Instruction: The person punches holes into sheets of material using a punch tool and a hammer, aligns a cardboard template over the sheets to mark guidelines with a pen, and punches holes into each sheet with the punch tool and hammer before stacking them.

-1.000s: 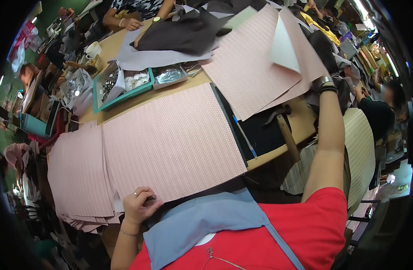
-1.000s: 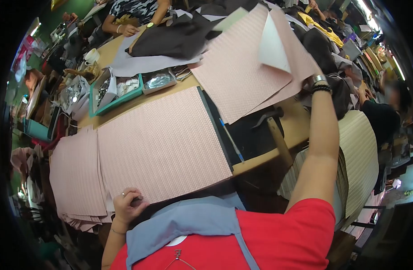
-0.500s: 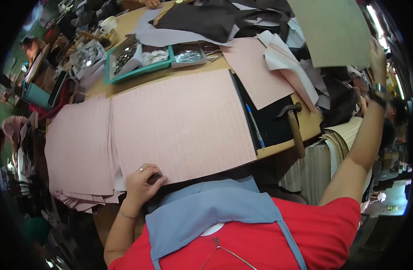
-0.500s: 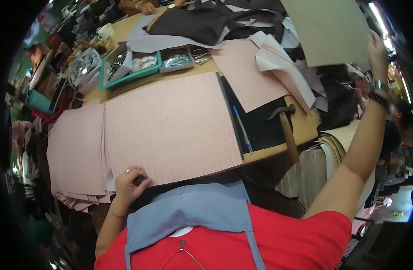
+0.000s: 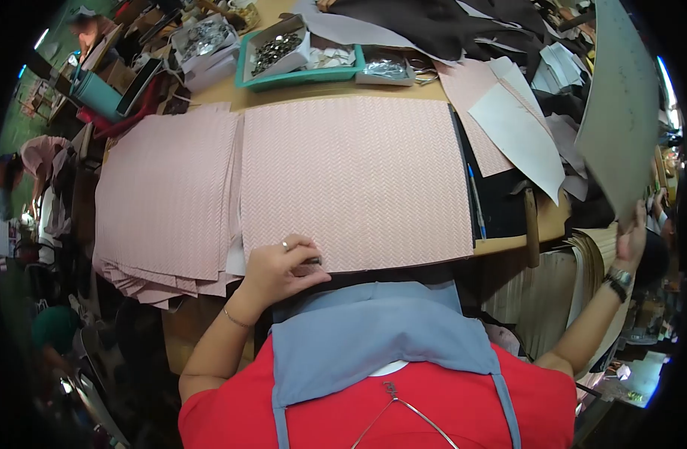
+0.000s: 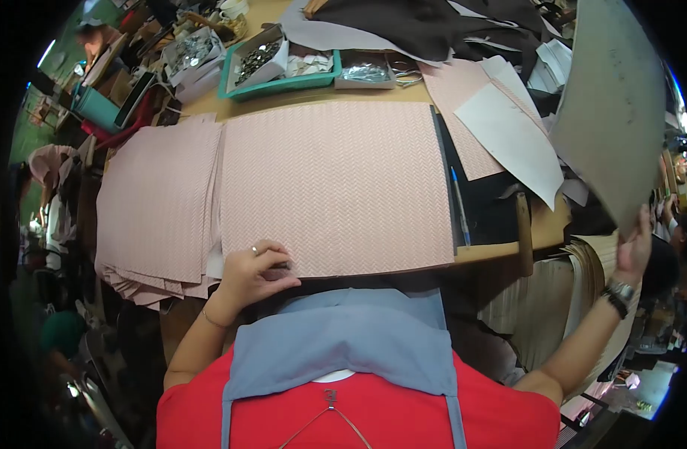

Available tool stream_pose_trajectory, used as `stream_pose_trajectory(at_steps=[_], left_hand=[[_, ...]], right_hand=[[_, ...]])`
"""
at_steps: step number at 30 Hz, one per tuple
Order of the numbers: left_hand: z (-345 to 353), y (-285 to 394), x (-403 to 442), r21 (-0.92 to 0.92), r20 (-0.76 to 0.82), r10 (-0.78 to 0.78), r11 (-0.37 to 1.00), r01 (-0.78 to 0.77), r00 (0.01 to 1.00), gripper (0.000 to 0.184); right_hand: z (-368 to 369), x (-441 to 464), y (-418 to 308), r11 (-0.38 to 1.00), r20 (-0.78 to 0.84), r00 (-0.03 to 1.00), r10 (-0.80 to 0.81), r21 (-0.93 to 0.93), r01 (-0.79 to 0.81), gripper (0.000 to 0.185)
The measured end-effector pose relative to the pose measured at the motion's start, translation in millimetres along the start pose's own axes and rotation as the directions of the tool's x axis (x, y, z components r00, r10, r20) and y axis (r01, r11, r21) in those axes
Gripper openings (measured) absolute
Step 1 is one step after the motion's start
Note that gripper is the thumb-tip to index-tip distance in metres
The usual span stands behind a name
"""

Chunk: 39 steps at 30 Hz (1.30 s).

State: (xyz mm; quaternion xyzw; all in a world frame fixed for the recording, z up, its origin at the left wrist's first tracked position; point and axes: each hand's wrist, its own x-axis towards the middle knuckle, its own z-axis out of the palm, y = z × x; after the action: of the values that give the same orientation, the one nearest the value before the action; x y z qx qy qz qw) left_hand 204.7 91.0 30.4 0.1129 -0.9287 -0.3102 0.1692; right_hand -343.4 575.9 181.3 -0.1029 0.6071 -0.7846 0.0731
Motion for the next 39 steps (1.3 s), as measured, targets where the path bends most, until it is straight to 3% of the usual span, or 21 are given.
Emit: stream_pose_trajectory(at_steps=[2, 3, 5, 7, 8, 10, 11, 14, 18, 21, 24, 26, 27, 28, 29, 31, 34, 35, 36, 37, 39], left_hand=[[4.4, -9.0, 3.3, -0.225, -0.139, -0.028, 0.974, -0.004, 0.99, 0.028], [4.1, -13.8, 5.8, -0.331, -0.204, -0.049, 0.943, -0.022, 0.978, 0.026], [-8.0, -13.4, 13.0, -0.725, -0.062, -0.423, 0.642, 0.25, 0.904, 0.027], [-13.5, -15.4, 25.6, -0.908, -0.013, -0.531, 0.36, 0.212, 0.847, 0.04], [-17.2, -17.7, 31.5, -0.947, 0.037, -0.583, 0.238, 0.214, 0.812, 0.043], [-24.2, -21.1, 39.6, -0.981, 0.157, -0.66, -0.015, 0.196, 0.735, 0.049], [-24.6, -23.7, 40.1, -0.982, 0.178, -0.635, -0.067, 0.175, 0.752, 0.054], [-22.0, -33.9, 34.8, -0.958, 0.271, -0.633, -0.104, 0.268, 0.725, 0.053], [-23.5, -27.4, 31.1, -0.773, 0.243, -0.675, 0.299, 0.559, 0.697, 0.047], [-7.9, -27.7, 29.9, -0.83, 0.091, -0.633, 0.379, 0.41, 0.768, 0.052], [-4.1, -39.9, 23.6, -0.754, 0.025, -0.568, 0.529, 0.388, 0.823, 0.054], [-7.1, -33.3, 23.8, -0.85, 0.095, -0.608, 0.362, 0.382, 0.788, 0.056], [-10.3, -26.2, 25.6, -0.885, 0.133, -0.625, 0.274, 0.376, 0.769, 0.057], [-8.9, -16.5, 28.5, -0.915, 0.153, -0.648, 0.193, 0.354, 0.747, 0.057], [-2.5, -3.5, 33.5, -0.94, 0.17, -0.67, 0.11, 0.323, 0.723, 0.057], [17.0, 15.2, 39.1, -0.956, 0.194, -0.685, 0.028, 0.292, 0.702, 0.057], [39.2, 35.4, 39.7, -0.938, 0.289, -0.59, -0.018, 0.346, 0.753, 0.057], [41.4, 38.5, 42.4, -0.927, 0.282, -0.562, 0.05, 0.372, 0.777, 0.052], [39.3, 38.2, 42.8, -0.929, 0.305, -0.557, 0.006, 0.371, 0.773, 0.05], [36.6, 37.3, 43.6, -0.929, 0.326, -0.55, -0.036, 0.368, 0.769, 0.048], [31.7, 24.4, 41.6, -0.928, 0.342, -0.53, -0.058, 0.368, 0.776, 0.046]], right_hand=[[75.3, -56.3, 49.5, 0.996, -0.036, 0.996, 0.081, -0.035, -0.082, 0.042], [111.5, -82.0, 69.1, 0.985, 0.131, 0.977, 0.169, 0.009, -0.172, 0.041], [169.9, -126.2, 106.4, 0.94, 0.353, 0.888, 0.295, 0.058, -0.336, 0.039], [209.9, -163.8, 148.8, 0.917, 0.404, 0.843, 0.354, 0.028, -0.399, 0.037], [224.2, -181.4, 168.5, 0.921, 0.397, 0.843, 0.363, -0.015, -0.39, 0.035], [245.2, -210.2, 191.5, 0.844, 0.408, 0.769, 0.491, -0.006, -0.536, 0.031], [253.3, -220.0, 195.1, 0.828, 0.402, 0.751, 0.523, -0.03, -0.56, 0.03], [255.9, -232.9, 205.4, 0.803, 0.391, 0.715, 0.58, -0.127, -0.582, 0.032], [258.0, -242.9, 203.4, 0.805, 0.405, 0.702, 0.586, -0.189, -0.562, 0.042], [260.7, -243.7, 197.8, 0.815, 0.397, 0.713, 0.577, -0.234, -0.53, 0.047], [258.8, -240.6, 192.8, 0.87, 0.406, 0.769, 0.494, -0.242, -0.43, 0.051], [254.5, -233.8, 180.2, 0.913, 0.449, 0.795, 0.408, -0.196, -0.358, 0.052], [251.2, -233.1, 173.5, 0.909, 0.459, 0.813, 0.359, 0.024, -0.415, 0.054], [247.8, -233.7, 168.2, 0.843, 0.594, 0.764, 0.253, 0.251, -0.475, 0.064], [247.3, -239.8, 162.1, 0.788, 0.622, 0.752, 0.216, 0.344, -0.511, 0.065], [257.2, -256.2, 158.4, 0.79, 0.545, 0.812, 0.211, 0.394, -0.47, 0.065], [259.9, -268.3, 175.4, 0.952, 0.236, 0.953, 0.189, 0.195, -0.237, 0.059], [264.5, -260.7, 170.3, 0.983, 0.17, 0.976, 0.136, 0.101, -0.154, 0.057], [270.9, -251.5, 162.9, 0.997, 0.11, 0.991, 0.073, 0.0, -0.073, 0.055], [264.7, -233.1, 154.0, 0.984, 0.028, 0.991, 0.131, 0.118, -0.134, 0.048], [251.5, -195.0, 124.3, 0.942, 0.13, 0.962, 0.24, 0.21, -0.263, 0.043]])
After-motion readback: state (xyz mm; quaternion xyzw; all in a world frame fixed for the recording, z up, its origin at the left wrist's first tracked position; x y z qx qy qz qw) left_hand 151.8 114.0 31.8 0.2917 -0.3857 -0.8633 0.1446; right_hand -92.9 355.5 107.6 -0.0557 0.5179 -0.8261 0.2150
